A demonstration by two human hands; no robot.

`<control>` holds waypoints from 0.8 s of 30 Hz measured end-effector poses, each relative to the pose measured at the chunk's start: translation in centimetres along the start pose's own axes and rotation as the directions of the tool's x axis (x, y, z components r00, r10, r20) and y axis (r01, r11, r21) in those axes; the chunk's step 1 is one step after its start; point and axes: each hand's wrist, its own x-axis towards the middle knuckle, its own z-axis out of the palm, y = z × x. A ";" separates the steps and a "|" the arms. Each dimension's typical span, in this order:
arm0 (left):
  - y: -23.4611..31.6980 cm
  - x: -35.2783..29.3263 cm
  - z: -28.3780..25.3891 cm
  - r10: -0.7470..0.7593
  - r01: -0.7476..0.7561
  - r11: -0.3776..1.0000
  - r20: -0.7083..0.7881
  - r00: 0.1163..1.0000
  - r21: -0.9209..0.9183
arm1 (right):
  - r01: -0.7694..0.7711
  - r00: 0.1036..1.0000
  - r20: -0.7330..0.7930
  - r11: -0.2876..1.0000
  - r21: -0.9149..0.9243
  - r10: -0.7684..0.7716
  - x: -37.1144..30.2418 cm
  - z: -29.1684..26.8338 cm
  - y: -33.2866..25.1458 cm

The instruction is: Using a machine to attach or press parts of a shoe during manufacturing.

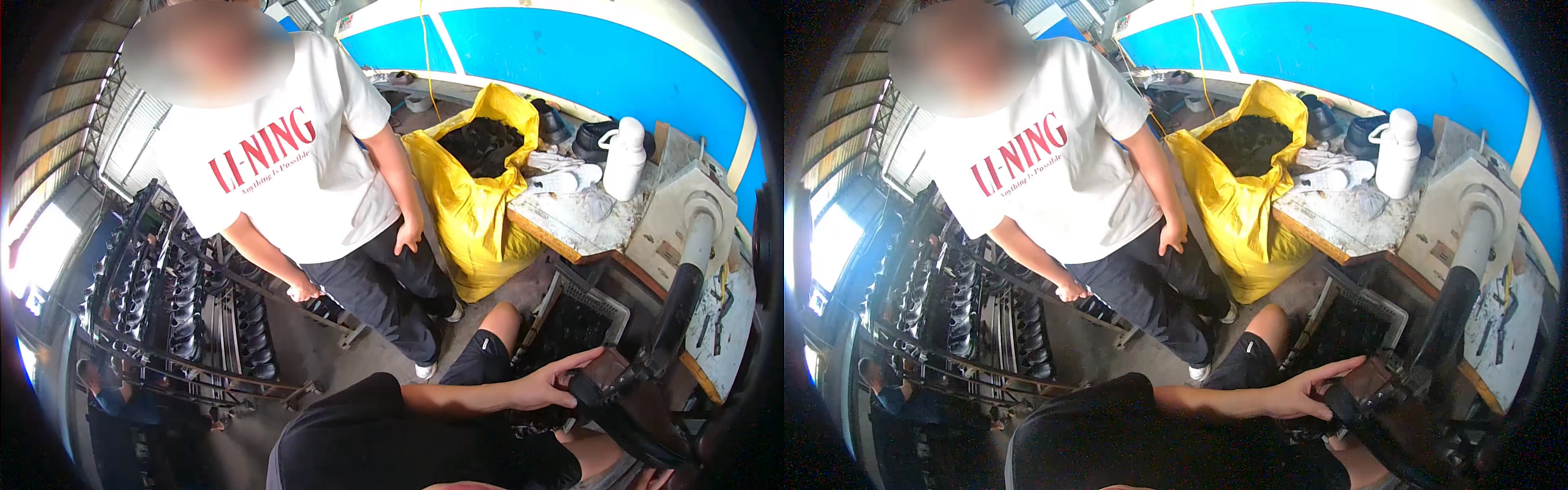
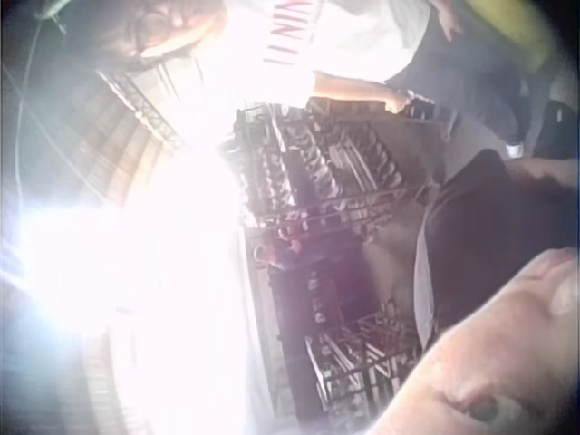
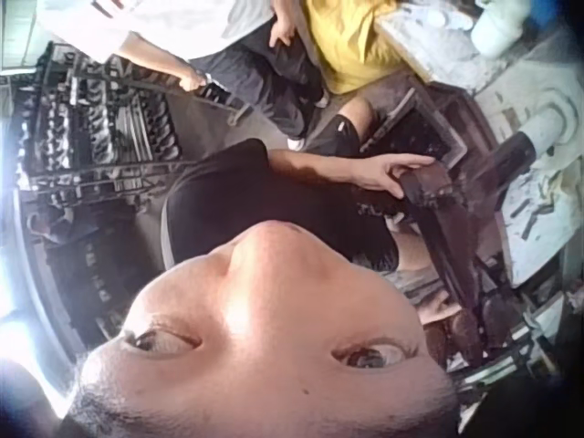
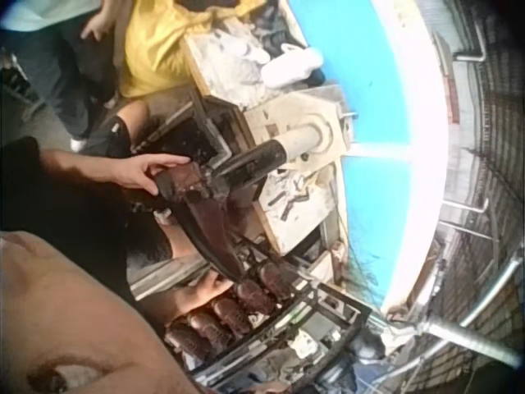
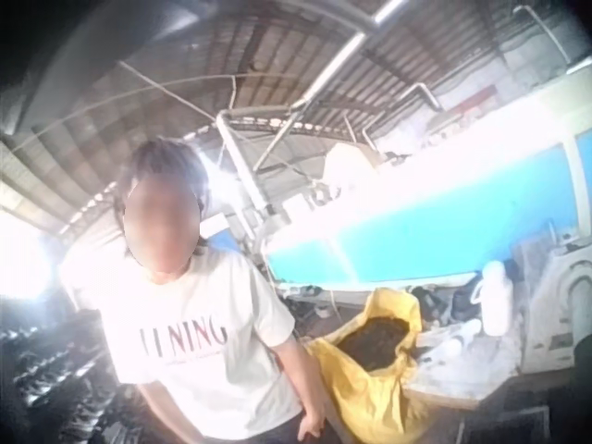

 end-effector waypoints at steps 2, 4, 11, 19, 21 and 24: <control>0.4 -0.2 -1.3 0.011 -0.010 0.998 -0.020 1.000 0.059 | -0.003 1.000 0.013 1.000 0.009 0.003 0.2 1.2 0.1; 1.7 -0.6 -1.9 -0.006 0.009 0.996 -0.032 0.999 0.084 | -0.048 0.999 0.025 0.999 -0.024 0.048 -0.1 2.1 1.0; 4.8 -2.0 -4.4 0.007 0.002 0.986 -0.055 0.998 0.166 | -0.251 0.945 0.035 0.790 -0.560 0.325 -0.5 3.9 4.5; 7.6 -3.9 -6.3 0.116 -0.070 0.937 -0.114 0.987 0.342 | -0.236 0.940 0.120 0.864 -0.444 0.319 -1.3 6.5 10.5; 7.9 -4.9 -7.8 0.051 0.042 0.875 -0.179 0.983 0.482 | -0.063 0.953 0.238 0.892 -0.447 0.186 -1.1 7.3 13.0; 7.7 -6.1 -9.4 0.235 -0.023 0.763 -0.244 0.941 0.646 | -0.010 0.978 0.184 0.899 -0.438 0.100 -2.0 11.2 7.6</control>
